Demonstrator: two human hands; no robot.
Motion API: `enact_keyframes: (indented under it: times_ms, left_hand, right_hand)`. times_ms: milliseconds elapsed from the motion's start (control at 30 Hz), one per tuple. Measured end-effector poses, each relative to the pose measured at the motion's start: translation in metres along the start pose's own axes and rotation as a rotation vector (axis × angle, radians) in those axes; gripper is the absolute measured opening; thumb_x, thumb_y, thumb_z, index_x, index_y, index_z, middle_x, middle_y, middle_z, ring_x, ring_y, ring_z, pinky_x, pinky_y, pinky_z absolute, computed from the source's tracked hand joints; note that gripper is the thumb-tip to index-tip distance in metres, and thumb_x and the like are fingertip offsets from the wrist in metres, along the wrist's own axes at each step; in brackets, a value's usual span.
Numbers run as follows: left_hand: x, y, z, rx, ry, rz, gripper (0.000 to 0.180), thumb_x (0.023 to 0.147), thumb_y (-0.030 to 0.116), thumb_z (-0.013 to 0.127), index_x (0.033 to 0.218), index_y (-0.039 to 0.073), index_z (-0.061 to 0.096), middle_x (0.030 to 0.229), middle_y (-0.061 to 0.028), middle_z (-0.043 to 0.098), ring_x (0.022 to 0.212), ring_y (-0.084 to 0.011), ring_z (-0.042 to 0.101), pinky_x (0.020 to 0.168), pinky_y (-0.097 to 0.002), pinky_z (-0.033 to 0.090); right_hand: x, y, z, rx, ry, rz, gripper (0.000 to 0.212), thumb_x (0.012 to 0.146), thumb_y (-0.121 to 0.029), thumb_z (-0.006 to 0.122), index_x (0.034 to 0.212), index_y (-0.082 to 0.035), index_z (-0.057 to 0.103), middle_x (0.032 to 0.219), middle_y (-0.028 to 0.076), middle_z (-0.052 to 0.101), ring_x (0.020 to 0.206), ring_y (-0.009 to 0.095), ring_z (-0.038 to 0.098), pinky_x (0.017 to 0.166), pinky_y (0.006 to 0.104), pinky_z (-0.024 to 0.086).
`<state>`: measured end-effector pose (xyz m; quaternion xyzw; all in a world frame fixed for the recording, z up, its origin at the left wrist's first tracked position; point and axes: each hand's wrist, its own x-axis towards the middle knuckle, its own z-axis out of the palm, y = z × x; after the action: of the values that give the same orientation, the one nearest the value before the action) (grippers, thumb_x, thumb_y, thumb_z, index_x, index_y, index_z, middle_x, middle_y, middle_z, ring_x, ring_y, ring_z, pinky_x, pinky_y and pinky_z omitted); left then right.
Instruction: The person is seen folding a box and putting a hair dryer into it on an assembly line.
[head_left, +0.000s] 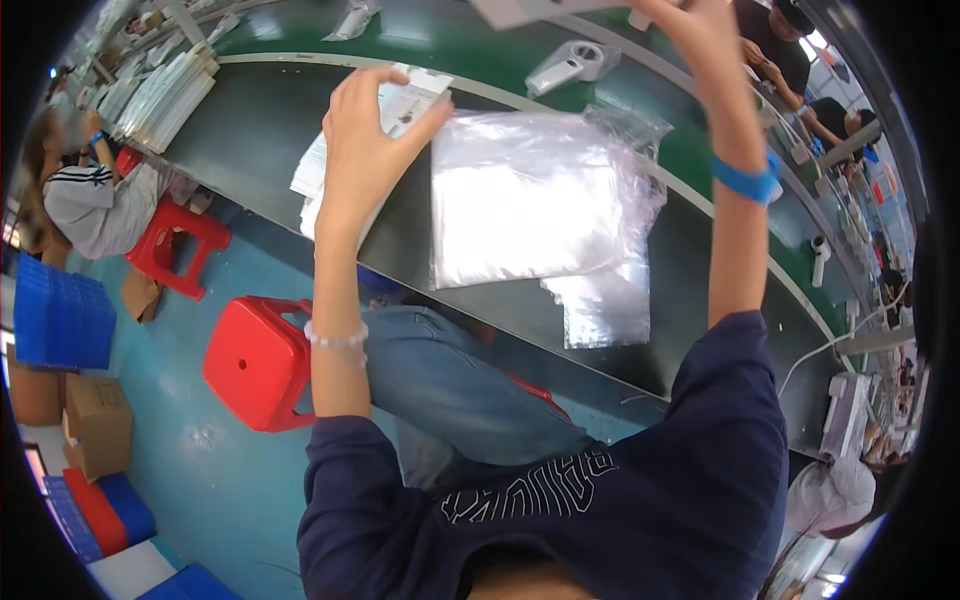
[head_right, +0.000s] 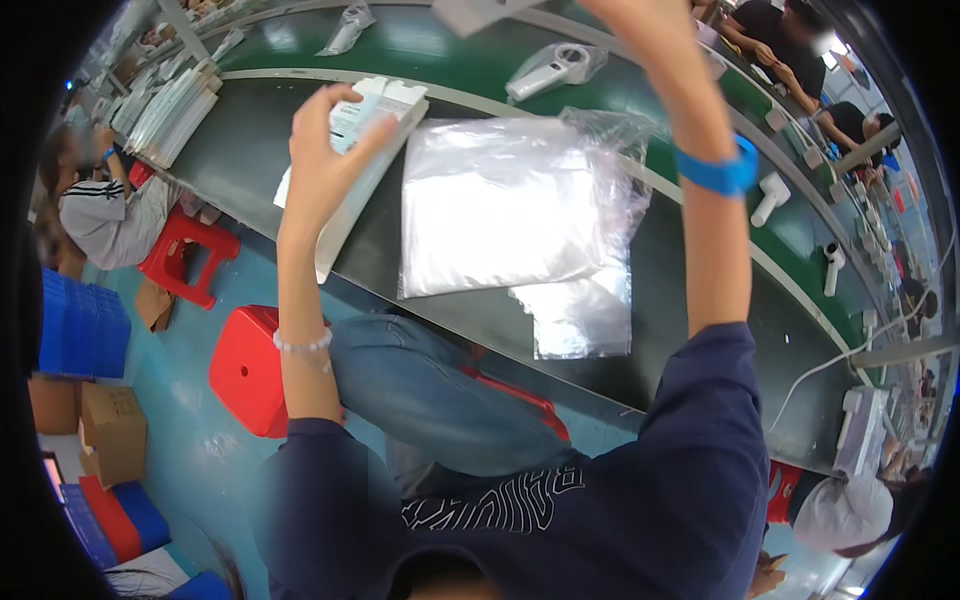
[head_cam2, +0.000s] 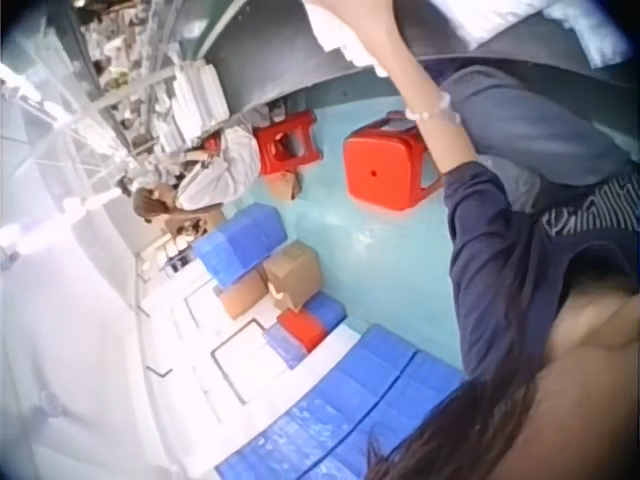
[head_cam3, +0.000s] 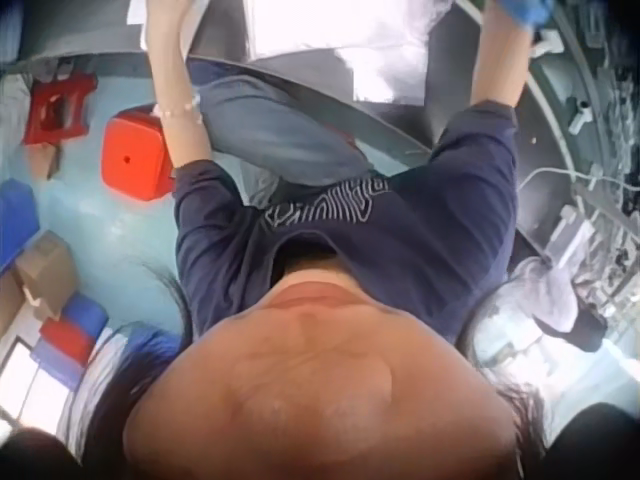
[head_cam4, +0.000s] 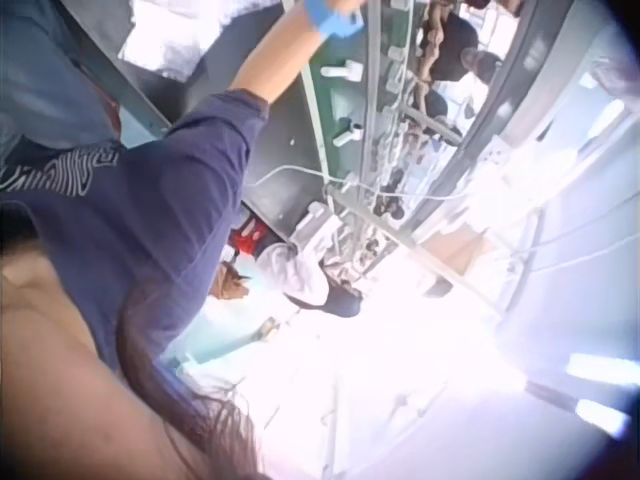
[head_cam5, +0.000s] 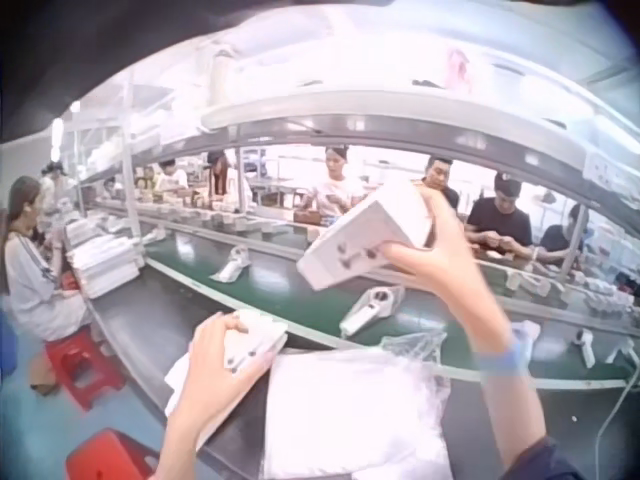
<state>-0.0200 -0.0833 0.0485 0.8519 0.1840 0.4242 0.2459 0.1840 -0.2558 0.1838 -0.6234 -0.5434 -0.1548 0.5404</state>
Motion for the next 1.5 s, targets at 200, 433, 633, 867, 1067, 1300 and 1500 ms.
enact_keyframes:
  times_ms: [200,433,633,867,1067,1300,1500]
  left_hand:
    - [-0.010,-0.101,0.020,0.554,-0.240,-0.373,0.120,0.052,0.067,0.076,0.144,0.005,0.032,0.144,-0.0342,0.029,0.138,-0.0518,0.018,0.105,-0.0656,0.017]
    - [0.000,-0.100,0.013,0.515,-0.290,-0.370,0.117,0.053,0.068,0.074,0.144,0.007,0.033,0.140,-0.0257,0.040,0.130,-0.0403,0.038,0.101,-0.0571,0.030]
    - [-0.001,-0.096,0.005,0.517,-0.232,-0.399,0.112,0.056,0.065,0.075,0.144,0.007,0.035,0.139,-0.0193,0.046,0.125,-0.0351,0.047,0.102,-0.0519,0.034]
    - [0.004,-0.088,0.004,0.533,-0.221,-0.409,0.111,0.057,0.064,0.074,0.144,0.006,0.034,0.135,-0.0204,0.049,0.123,-0.0359,0.049,0.100,-0.0514,0.036]
    - [-0.003,-0.056,-0.010,0.407,0.084,-0.146,0.107,0.054,0.053,0.079,0.138,0.002,0.038,0.123,-0.0202,0.054,0.113,-0.0349,0.054,0.094,-0.0457,0.042]
    - [-0.014,0.025,-0.014,-0.119,0.123,0.267,0.107,0.051,0.033,0.085,0.140,0.004,0.035,0.119,-0.0193,0.054,0.104,-0.0342,0.057,0.090,-0.0396,0.047]
    - [-0.021,0.072,0.002,-0.109,-0.144,0.268,0.117,0.052,0.029,0.086,0.148,0.007,0.023,0.140,-0.0204,0.038,0.127,-0.0365,0.042,0.099,-0.0414,0.043]
  right_hand:
    - [-0.015,0.172,0.146,-0.445,-0.069,-0.238,0.070,0.068,-0.007,0.074,0.130,-0.005,0.043,0.122,0.019,0.048,0.110,0.039,0.051,0.094,0.0379,0.044]
    - [-0.068,0.227,0.195,-0.951,-0.256,-0.165,0.070,0.078,-0.037,0.071,0.137,-0.012,0.041,0.134,0.018,0.044,0.129,0.036,0.038,0.097,0.0651,0.033]
    - [-0.070,0.214,0.194,-1.052,-0.319,-0.432,0.039,0.075,-0.010,0.062,0.113,-0.014,0.054,0.114,0.011,0.053,0.108,0.027,0.051,0.091,0.0494,0.042]
    - [-0.060,0.231,0.177,-1.168,-0.375,-0.426,0.035,0.078,-0.015,0.064,0.112,-0.014,0.056,0.112,0.010,0.052,0.108,0.026,0.051,0.093,0.0476,0.039]
    - [-0.074,0.147,0.154,-0.712,-0.193,-0.385,0.044,0.083,-0.029,0.069,0.120,-0.012,0.053,0.116,0.014,0.051,0.112,0.029,0.049,0.096,0.0462,0.036]
    - [-0.098,0.031,0.065,0.747,-0.412,0.302,0.061,0.094,-0.029,0.056,0.142,-0.001,0.030,0.138,0.013,0.042,0.126,0.027,0.045,0.104,0.0394,0.037]
    - [-0.117,0.003,0.041,0.719,-0.251,0.148,0.098,0.067,-0.034,0.083,0.144,-0.005,0.030,0.150,0.010,0.024,0.133,0.024,0.035,0.100,0.0373,0.041]
